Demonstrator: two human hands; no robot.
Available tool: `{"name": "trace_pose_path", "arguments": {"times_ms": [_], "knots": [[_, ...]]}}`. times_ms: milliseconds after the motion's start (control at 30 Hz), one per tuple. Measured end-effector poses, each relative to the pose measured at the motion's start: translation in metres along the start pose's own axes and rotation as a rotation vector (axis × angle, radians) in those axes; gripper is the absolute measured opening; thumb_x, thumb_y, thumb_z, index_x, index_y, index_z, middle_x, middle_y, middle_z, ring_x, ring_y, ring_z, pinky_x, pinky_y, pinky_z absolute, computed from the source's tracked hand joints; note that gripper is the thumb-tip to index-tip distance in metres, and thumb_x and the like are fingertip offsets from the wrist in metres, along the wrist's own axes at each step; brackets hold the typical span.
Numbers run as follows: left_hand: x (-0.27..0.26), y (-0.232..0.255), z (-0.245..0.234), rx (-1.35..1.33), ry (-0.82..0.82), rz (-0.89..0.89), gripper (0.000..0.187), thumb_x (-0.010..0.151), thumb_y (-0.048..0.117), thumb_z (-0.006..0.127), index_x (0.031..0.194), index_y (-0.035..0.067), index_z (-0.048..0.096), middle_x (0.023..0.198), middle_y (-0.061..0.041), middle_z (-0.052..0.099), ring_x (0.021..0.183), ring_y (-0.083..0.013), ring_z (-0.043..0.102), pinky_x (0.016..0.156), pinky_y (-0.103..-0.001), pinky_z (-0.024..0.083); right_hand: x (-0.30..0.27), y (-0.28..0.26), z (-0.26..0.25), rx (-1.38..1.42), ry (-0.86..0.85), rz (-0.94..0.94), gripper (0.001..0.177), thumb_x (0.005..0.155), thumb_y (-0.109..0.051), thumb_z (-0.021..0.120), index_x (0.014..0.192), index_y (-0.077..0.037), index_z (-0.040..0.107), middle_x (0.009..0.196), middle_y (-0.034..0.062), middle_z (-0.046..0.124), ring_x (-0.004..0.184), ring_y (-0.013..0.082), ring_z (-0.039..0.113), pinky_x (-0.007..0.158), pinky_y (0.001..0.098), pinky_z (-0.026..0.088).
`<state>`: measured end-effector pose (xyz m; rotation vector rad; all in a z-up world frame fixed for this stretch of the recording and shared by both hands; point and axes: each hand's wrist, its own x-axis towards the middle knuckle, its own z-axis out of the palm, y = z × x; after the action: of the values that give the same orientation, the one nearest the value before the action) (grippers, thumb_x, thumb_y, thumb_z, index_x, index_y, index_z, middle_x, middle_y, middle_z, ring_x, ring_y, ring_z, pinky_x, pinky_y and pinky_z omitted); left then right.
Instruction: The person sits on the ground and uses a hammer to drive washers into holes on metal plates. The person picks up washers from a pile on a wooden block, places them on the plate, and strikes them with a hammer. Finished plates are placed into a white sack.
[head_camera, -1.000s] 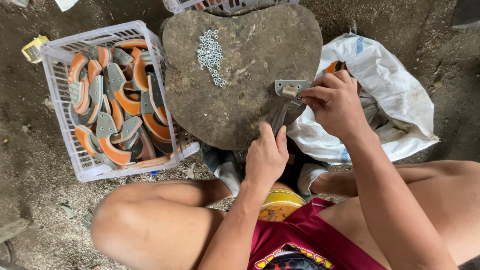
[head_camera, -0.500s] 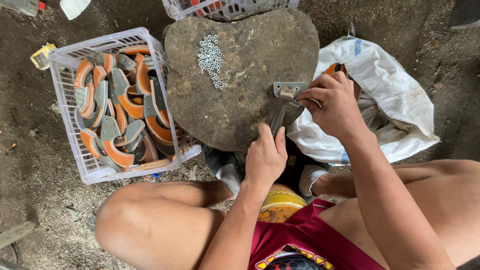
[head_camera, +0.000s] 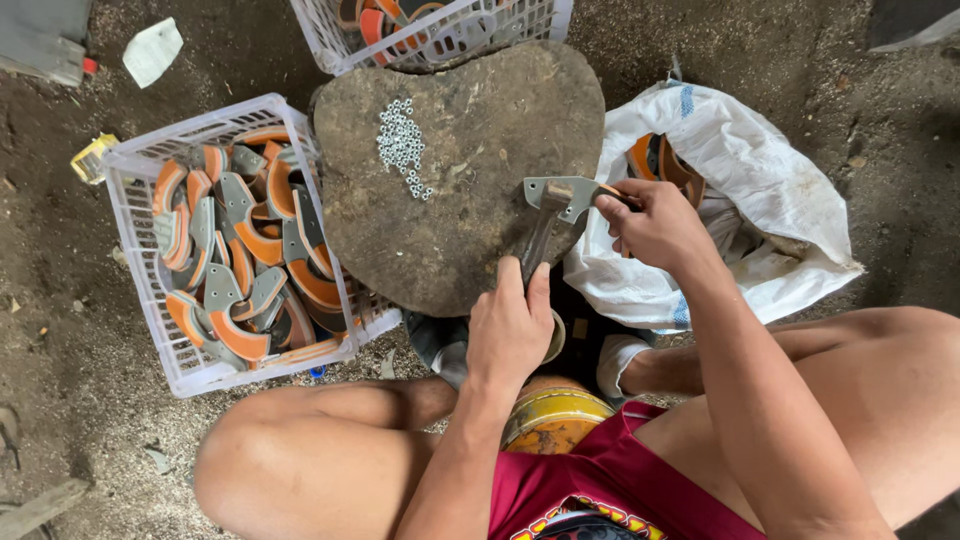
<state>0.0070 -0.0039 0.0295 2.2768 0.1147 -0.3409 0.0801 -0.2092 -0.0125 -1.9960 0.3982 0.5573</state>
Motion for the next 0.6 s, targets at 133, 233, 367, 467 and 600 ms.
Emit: {"name": "trace_pose_path", "arguments": {"times_ms": [133, 233, 367, 467, 600], "knots": [[-0.025, 0.019, -0.016, -0.254, 0.114, 0.202, 0.03, 0.105, 0.033, 0.052, 0.103, 0.003, 0.054, 0.062, -0.018, 0.067, 0.062, -0.0405, 0.073, 0.053, -0.049, 0.055, -0.003, 0.0, 0.003, -0.019, 0.079, -0.014, 0.037, 0.097, -0.029, 0.068, 0.12, -0.001, 0.07, 0.07, 0.0064, 0.068, 0.058, 0.012, 0.066, 0.057, 0.0318, 0.055], [-0.038, 0.017, -0.015, -0.297, 0.323, 0.607, 0.03, 0.11, 0.03, 0.046, 0.107, 0.0, 0.053, 0.075, -0.024, 0.066, 0.064, -0.042, 0.071, 0.054, -0.046, 0.057, -0.005, -0.001, 0.002, -0.126, 0.097, -0.031, 0.036, 0.099, -0.029, 0.065, 0.119, -0.001, 0.071, 0.067, 0.0091, 0.069, 0.058, 0.0139, 0.068, 0.06, 0.0331, 0.054], [-0.015, 0.003, 0.005, -0.092, 0.248, 0.466, 0.033, 0.108, 0.033, 0.049, 0.107, 0.001, 0.055, 0.077, -0.026, 0.066, 0.066, -0.0436, 0.07, 0.057, -0.05, 0.056, -0.008, -0.006, 0.003, -0.117, 0.09, -0.013, 0.036, 0.097, -0.031, 0.067, 0.119, -0.003, 0.072, 0.067, 0.0126, 0.068, 0.058, 0.0168, 0.066, 0.06, 0.0365, 0.053], [0.003, -0.003, 0.008, 0.09, 0.052, 0.061, 0.033, 0.108, 0.033, 0.054, 0.104, 0.001, 0.055, 0.07, -0.023, 0.067, 0.068, -0.0476, 0.068, 0.056, -0.055, 0.052, -0.006, -0.004, 0.002, -0.17, 0.135, -0.021, 0.038, 0.096, -0.034, 0.069, 0.12, -0.005, 0.073, 0.072, 0.0169, 0.07, 0.062, 0.0256, 0.067, 0.064, 0.0404, 0.053], [-0.013, -0.003, -0.008, -0.123, 0.156, 0.157, 0.026, 0.107, 0.028, 0.055, 0.105, 0.002, 0.055, 0.07, -0.02, 0.068, 0.067, -0.0428, 0.072, 0.053, -0.05, 0.054, -0.001, 0.008, 0.005, -0.244, 0.179, -0.138, 0.038, 0.096, -0.035, 0.071, 0.118, -0.004, 0.074, 0.084, 0.0211, 0.072, 0.075, 0.0351, 0.069, 0.073, 0.0428, 0.053]]}}
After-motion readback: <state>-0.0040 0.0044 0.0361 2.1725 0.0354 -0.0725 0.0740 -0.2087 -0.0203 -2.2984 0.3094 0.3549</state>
